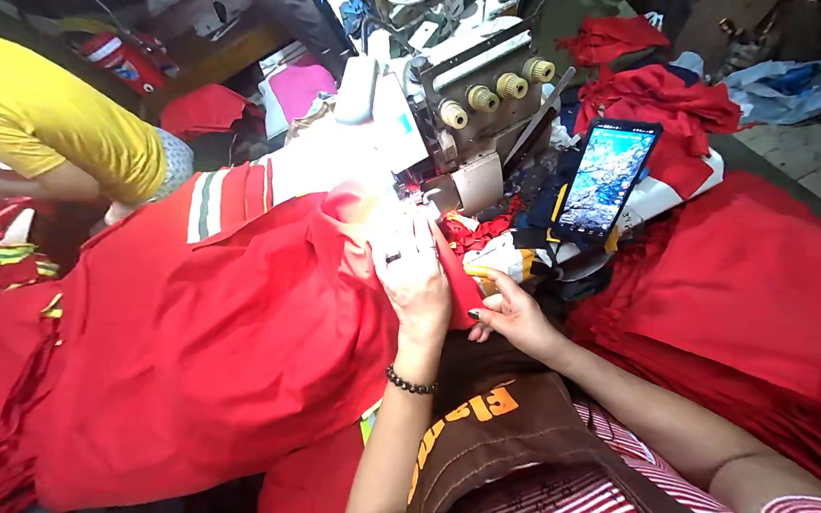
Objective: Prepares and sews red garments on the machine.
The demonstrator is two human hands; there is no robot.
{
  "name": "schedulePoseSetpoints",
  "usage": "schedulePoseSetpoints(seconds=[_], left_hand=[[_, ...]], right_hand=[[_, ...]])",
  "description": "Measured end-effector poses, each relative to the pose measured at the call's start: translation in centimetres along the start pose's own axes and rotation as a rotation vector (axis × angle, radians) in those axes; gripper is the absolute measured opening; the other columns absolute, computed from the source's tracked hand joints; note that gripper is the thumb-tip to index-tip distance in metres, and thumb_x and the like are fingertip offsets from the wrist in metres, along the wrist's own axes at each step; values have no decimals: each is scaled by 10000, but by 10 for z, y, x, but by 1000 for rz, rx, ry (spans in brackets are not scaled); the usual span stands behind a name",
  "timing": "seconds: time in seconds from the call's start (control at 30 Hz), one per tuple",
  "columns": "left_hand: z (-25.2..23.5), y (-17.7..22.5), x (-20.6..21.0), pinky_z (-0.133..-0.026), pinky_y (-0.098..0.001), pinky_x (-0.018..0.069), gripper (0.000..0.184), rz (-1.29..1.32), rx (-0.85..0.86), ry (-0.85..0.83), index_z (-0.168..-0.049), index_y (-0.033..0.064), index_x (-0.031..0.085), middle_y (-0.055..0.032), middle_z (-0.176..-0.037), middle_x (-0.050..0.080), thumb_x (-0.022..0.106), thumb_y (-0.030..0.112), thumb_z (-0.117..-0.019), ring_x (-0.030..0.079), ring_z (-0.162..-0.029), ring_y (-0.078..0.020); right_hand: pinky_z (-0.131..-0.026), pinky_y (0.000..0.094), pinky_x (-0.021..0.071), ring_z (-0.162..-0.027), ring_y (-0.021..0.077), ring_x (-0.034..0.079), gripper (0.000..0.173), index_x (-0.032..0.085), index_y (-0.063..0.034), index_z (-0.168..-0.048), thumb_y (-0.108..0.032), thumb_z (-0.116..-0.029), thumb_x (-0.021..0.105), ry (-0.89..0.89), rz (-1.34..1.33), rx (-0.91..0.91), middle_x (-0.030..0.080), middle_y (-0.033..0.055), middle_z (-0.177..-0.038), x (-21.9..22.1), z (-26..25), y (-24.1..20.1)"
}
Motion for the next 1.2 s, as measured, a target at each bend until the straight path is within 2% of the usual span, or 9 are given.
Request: schedulePoseSetpoints(seconds=[0.2, 0.37, 0.47, 0.67, 0.77, 0.83, 1.0, 1.07, 1.2], left_hand=[[-14, -14, 10, -1105, -517, 420, 352, 190, -2, -156, -1317, 45, 652, -162, -1334, 652, 426, 186, -1086, 592, -1281, -322], [-38, -45, -2, -1131, -572, 386, 379, 316, -15, -401, -1416, 44, 529, -196, -1427, 568, 444, 219, -1091, 529, -1342, -381], [-76, -67, 22, -1001, -586, 482, 327, 276, -81, -468, -1329, 33, 565, -206, -1239, 666, 486, 203, -1061, 636, -1180, -392], [-127, -90, 60, -967, -603, 494, 413, 73, -193, -521, -1372, -18, 562, -269, -1179, 684, 415, 238, -1083, 654, -1144, -444], [-141, -109, 74, -977, -594, 490, 395, 81, -208, -420, -1348, -4, 593, -243, -1202, 690, 401, 220, -1086, 664, -1136, -426], [-140, -122, 76, -1058, -568, 460, 388, 101, -329, -393, -1349, 4, 609, -217, -1310, 660, 400, 200, -1089, 620, -1240, -401], [-76, -140, 14, -1031, -544, 490, 342, 215, -560, -88, -1354, -13, 571, -232, -1289, 652, 439, 77, -1052, 632, -1208, -384], [-28, -126, -24, -1054, -495, 482, 327, 264, -529, 105, -1399, 27, 483, -209, -1376, 582, 410, 121, -1094, 585, -1264, -351], [18, -108, -76, -941, -357, 558, 176, 337, -395, 572, -1174, -31, 599, -161, -1139, 663, 521, 25, -1026, 656, -1072, -221]], right_hand=[[-684, 347, 653, -682, 190, 737, 576, 359, -15, -1512, -11, -987, 596, 5, -8, -76, 715, 79, -793, 8, -8, -11], [-670, 317, 634, -649, 162, 721, 512, 440, -52, -1490, -16, -1000, 584, 54, 54, -166, 722, 86, -767, 11, -36, -27], [-627, 323, 634, -605, 148, 695, 455, 522, -48, -1440, -17, -993, 603, 86, 169, -255, 686, 68, -720, 13, -64, -39], [-507, 258, 569, -572, 111, 668, 287, 625, -25, -1309, -37, -1031, 556, 132, 284, -418, 750, 77, -839, 16, -99, -51], [-538, 264, 584, -599, 106, 672, 279, 647, -31, -1287, -31, -1024, 555, 152, 331, -444, 733, 46, -802, 17, -102, -47], [-569, 283, 600, -615, 109, 679, 288, 664, -65, -1301, -70, -1029, 572, 152, 375, -388, 728, 33, -791, 15, -101, -46], [-584, 248, 605, -629, 81, 690, 231, 696, -44, -1207, -106, -1040, 549, 36, 438, -329, 733, 17, -802, 20, -100, -69], [-593, 249, 607, -637, 82, 689, 219, 692, -16, -1186, -82, -1030, 553, 4, 413, -394, 747, 34, -876, 29, -102, -77], [-664, 290, 640, -750, 109, 720, 474, 502, -108, -1467, -109, -1003, 596, -121, 390, -431, 679, 77, -1242, 59, -114, -85]])
Point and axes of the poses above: each hand's wrist, its own z-axis away from the middle knuckle, its own x-axis out of the palm, y = z × x, the point moved 5 cm from there along -z, towards the middle knuckle
